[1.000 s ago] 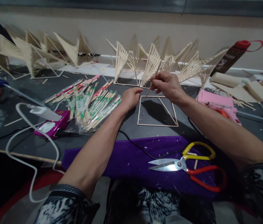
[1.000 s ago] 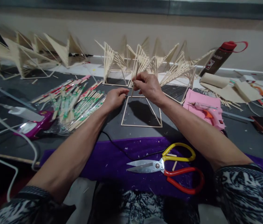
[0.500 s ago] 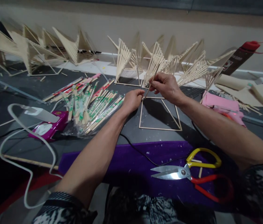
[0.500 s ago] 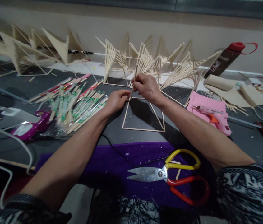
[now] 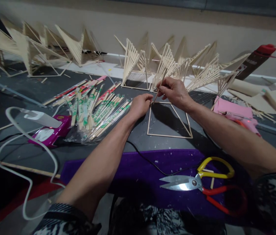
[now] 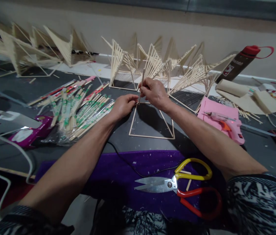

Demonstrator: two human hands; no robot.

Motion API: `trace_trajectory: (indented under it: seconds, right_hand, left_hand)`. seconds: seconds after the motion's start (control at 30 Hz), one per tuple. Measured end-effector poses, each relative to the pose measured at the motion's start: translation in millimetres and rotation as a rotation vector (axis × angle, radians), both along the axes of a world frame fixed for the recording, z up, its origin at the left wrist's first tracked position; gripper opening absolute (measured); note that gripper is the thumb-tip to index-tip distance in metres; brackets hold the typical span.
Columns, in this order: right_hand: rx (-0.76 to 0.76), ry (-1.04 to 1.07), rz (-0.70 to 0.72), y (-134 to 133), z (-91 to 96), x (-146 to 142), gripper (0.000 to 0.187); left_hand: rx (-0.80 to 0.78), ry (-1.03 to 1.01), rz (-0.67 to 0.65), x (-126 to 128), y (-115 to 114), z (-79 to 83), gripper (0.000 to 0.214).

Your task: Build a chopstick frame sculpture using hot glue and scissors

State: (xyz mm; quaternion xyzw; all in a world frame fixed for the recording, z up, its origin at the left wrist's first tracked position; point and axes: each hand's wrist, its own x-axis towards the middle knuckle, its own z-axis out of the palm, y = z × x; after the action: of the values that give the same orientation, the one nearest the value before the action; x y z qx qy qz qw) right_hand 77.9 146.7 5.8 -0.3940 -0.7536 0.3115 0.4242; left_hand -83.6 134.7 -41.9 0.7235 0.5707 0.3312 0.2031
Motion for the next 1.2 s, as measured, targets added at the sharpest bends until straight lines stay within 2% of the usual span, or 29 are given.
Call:
trace_trajectory:
  seconds: [0.5, 0.77, 1.2]
  right_hand:
    - [0.037, -0.015, -0.075, 8, -11.5, -7, 0.004]
    - [0.15, -0.076, -0.133, 6, -14.9, -10, 0.007]
    - [0.183, -0.109, -0.119, 4, -14.3, -14, 0.008]
  left_hand:
    - [0.001, 0.019, 0.0, 0, -3, 4.3, 0.036]
    - [-0.003, -0.004, 0.004, 0, -4, 3.4, 0.036]
    - [-0.043, -0.059, 0.017, 1, -8, 5.3, 0.034]
